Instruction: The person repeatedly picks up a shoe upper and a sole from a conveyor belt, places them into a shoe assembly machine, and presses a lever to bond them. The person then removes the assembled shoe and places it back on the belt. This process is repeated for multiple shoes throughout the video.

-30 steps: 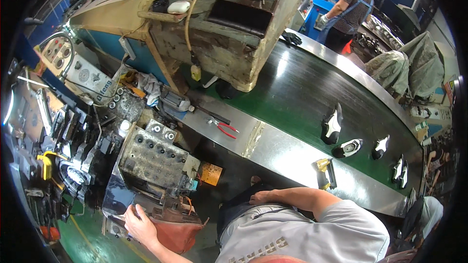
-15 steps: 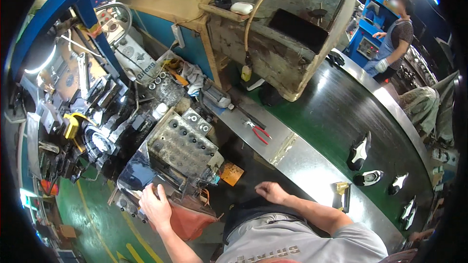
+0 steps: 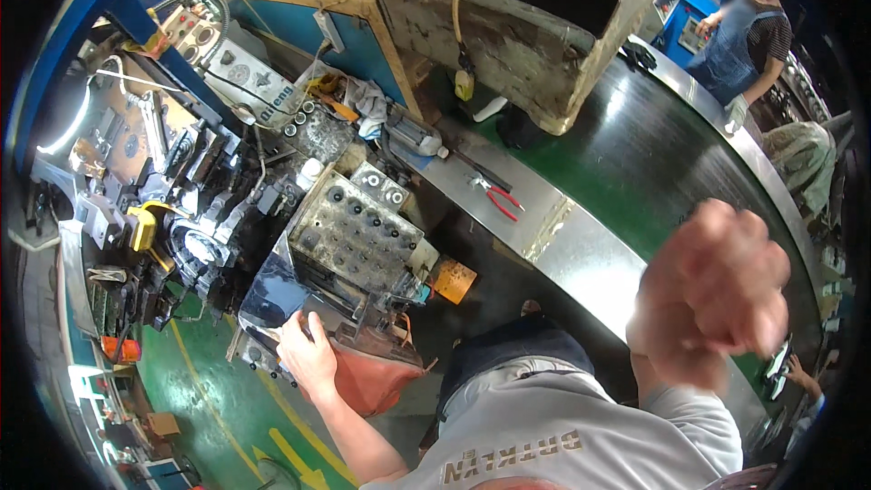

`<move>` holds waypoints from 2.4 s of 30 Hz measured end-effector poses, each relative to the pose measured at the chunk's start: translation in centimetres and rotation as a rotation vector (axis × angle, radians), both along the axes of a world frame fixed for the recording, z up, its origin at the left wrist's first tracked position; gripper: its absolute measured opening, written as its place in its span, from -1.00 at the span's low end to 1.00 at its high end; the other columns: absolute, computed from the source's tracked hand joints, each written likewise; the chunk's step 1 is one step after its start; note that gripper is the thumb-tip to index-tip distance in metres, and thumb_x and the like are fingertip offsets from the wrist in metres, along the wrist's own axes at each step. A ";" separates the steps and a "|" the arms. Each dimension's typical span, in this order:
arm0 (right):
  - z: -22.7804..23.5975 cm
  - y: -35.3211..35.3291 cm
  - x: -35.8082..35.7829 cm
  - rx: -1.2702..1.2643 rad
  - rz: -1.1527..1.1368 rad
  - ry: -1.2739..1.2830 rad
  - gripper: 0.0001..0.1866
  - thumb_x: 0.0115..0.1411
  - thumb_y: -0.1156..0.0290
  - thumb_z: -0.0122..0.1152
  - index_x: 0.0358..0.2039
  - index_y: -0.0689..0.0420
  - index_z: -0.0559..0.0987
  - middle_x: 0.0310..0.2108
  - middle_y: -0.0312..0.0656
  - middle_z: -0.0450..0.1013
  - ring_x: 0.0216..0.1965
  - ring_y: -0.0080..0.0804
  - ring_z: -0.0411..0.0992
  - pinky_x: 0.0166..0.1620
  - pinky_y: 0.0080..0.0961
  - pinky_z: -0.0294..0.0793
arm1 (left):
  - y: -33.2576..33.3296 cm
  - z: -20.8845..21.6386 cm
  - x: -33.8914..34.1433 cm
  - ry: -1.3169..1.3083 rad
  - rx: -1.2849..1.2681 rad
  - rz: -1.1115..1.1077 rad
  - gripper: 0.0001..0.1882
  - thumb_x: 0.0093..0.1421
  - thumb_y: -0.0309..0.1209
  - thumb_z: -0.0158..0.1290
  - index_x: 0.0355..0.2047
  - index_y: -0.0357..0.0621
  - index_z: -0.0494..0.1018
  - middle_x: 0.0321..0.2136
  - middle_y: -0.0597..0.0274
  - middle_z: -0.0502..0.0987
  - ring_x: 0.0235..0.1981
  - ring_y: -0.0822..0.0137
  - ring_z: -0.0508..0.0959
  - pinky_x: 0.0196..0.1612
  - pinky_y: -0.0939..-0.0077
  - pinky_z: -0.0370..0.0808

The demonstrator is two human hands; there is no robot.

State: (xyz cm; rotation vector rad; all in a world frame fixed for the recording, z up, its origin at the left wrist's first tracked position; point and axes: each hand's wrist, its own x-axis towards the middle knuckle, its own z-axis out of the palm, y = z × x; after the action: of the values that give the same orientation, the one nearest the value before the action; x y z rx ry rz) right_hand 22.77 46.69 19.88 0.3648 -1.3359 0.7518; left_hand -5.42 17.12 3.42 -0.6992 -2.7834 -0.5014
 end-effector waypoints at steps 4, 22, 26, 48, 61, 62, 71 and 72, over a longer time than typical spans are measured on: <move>1.7 -1.6 0.5 0.177 -0.051 0.073 -0.76 0.01 0.46 0.39 -0.29 0.03 0.56 -0.46 -0.34 0.38 -0.44 -0.43 0.35 -0.40 -0.55 0.38 | -0.5 -0.1 -0.1 0.016 -0.025 0.004 -0.62 0.30 -0.18 0.00 -0.11 -0.29 0.49 -0.20 -0.05 0.56 -0.14 -0.04 0.52 -0.06 0.18 0.39; 0.1 -2.9 3.2 0.199 -0.073 -0.174 -0.62 0.03 0.53 0.35 -0.09 0.12 0.53 -0.48 -0.28 0.37 -0.42 -0.36 0.36 -0.37 -0.47 0.36 | -0.6 -0.2 -0.2 0.055 -0.027 -0.036 -0.57 0.32 -0.17 -0.02 -0.11 -0.37 0.49 -0.18 -0.14 0.57 -0.14 -0.07 0.55 -0.07 0.17 0.44; -0.6 -2.7 3.4 0.160 -0.065 -0.242 -0.59 0.04 0.54 0.35 -0.05 0.14 0.52 -0.48 -0.26 0.36 -0.42 -0.34 0.36 -0.36 -0.45 0.36 | -0.3 -0.8 -0.4 0.048 -0.023 -0.053 -0.58 0.32 -0.19 -0.02 -0.11 -0.38 0.49 -0.17 -0.15 0.57 -0.13 -0.09 0.55 -0.06 0.16 0.44; -45.6 -7.5 8.6 -0.132 0.499 -2.428 -0.43 0.32 -0.03 -0.16 0.17 0.06 0.41 0.09 0.12 0.39 0.16 0.05 0.33 0.22 -0.12 0.28 | 1.6 2.2 -0.9 -0.236 -0.280 0.104 -0.42 0.37 0.06 -0.22 -0.10 -0.26 0.47 -0.21 -0.17 0.58 -0.16 -0.18 0.54 -0.11 0.00 0.41; -51.6 -8.3 9.2 -0.036 0.619 -2.528 -0.44 0.35 -0.02 -0.29 0.24 -0.04 0.36 0.25 -0.01 0.25 0.27 0.07 0.18 0.28 0.00 0.16 | 1.6 -0.2 -1.2 -0.147 -0.179 0.082 -0.49 0.37 -0.01 -0.19 -0.12 -0.22 0.49 -0.19 -0.10 0.58 -0.16 -0.16 0.55 -0.13 0.01 0.41; -49.8 -8.2 7.8 -0.069 0.621 -2.602 -0.44 0.36 -0.02 -0.31 0.24 -0.05 0.35 0.26 -0.02 0.23 0.28 0.05 0.17 0.28 0.01 0.15 | 1.0 0.0 -1.2 -0.135 -0.180 0.101 -0.50 0.37 -0.01 -0.18 -0.12 -0.22 0.50 -0.19 -0.10 0.59 -0.16 -0.16 0.55 -0.14 0.01 0.41; -48.3 -7.7 7.7 -0.095 0.619 -2.634 -0.42 0.35 -0.07 -0.30 0.26 -0.10 0.34 0.25 0.04 0.23 0.27 0.11 0.18 0.27 0.02 0.18 | 0.6 -0.3 -1.3 -0.096 -0.145 0.108 -0.52 0.37 -0.02 -0.17 -0.15 -0.20 0.50 -0.21 -0.05 0.60 -0.19 -0.11 0.56 -0.17 0.06 0.43; -48.0 -7.7 7.7 -0.099 0.614 -2.626 -0.42 0.35 -0.07 -0.30 0.26 -0.09 0.35 0.24 0.05 0.24 0.25 0.13 0.20 0.27 0.02 0.19 | 0.5 -0.2 -1.3 -0.094 -0.144 0.114 -0.52 0.37 -0.02 -0.17 -0.15 -0.20 0.50 -0.22 -0.04 0.60 -0.19 -0.11 0.56 -0.17 0.06 0.43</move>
State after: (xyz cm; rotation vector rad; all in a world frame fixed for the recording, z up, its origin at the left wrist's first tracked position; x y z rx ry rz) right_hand 30.47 39.04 -28.15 -0.8396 -3.5761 1.9390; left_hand -6.71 17.59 3.19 -0.5546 -2.9500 -0.3220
